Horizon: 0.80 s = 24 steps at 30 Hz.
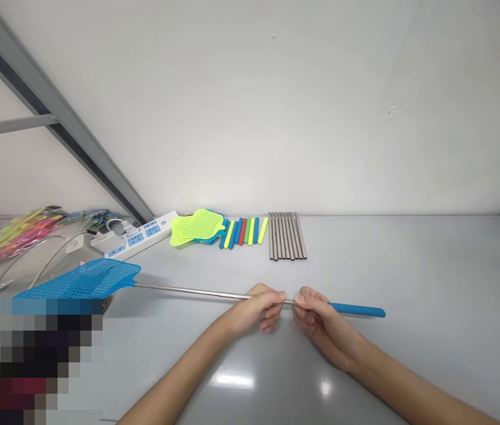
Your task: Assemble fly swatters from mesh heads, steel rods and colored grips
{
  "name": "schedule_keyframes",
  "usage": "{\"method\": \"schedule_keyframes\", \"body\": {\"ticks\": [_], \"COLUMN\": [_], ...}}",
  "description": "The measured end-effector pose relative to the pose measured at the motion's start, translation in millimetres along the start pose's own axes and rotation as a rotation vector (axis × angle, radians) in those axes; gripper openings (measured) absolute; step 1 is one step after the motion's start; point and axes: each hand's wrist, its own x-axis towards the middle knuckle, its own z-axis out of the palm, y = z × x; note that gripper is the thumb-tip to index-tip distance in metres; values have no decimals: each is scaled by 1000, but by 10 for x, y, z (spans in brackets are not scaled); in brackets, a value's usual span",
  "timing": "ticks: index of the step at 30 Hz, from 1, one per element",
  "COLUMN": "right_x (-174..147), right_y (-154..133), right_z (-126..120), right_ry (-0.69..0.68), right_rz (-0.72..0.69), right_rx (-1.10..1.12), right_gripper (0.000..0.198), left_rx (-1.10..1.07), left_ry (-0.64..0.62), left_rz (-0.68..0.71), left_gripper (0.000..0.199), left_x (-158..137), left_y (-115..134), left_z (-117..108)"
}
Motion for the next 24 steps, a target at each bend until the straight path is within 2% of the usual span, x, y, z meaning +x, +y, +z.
{"method": "schedule_keyframes", "body": {"ticks": [24], "right_x": [-20], "right_y": [-51], "right_z": [-49], "right_ry": [30], "right_rz": [-25], "right_rx": [-29], "right_gripper": [32], "left_rx": [27], "left_ry": [21], "left_rz": [-27], "left_gripper": [39], "left_x": [-48], "left_y": [25], "left_z": [-40]}}
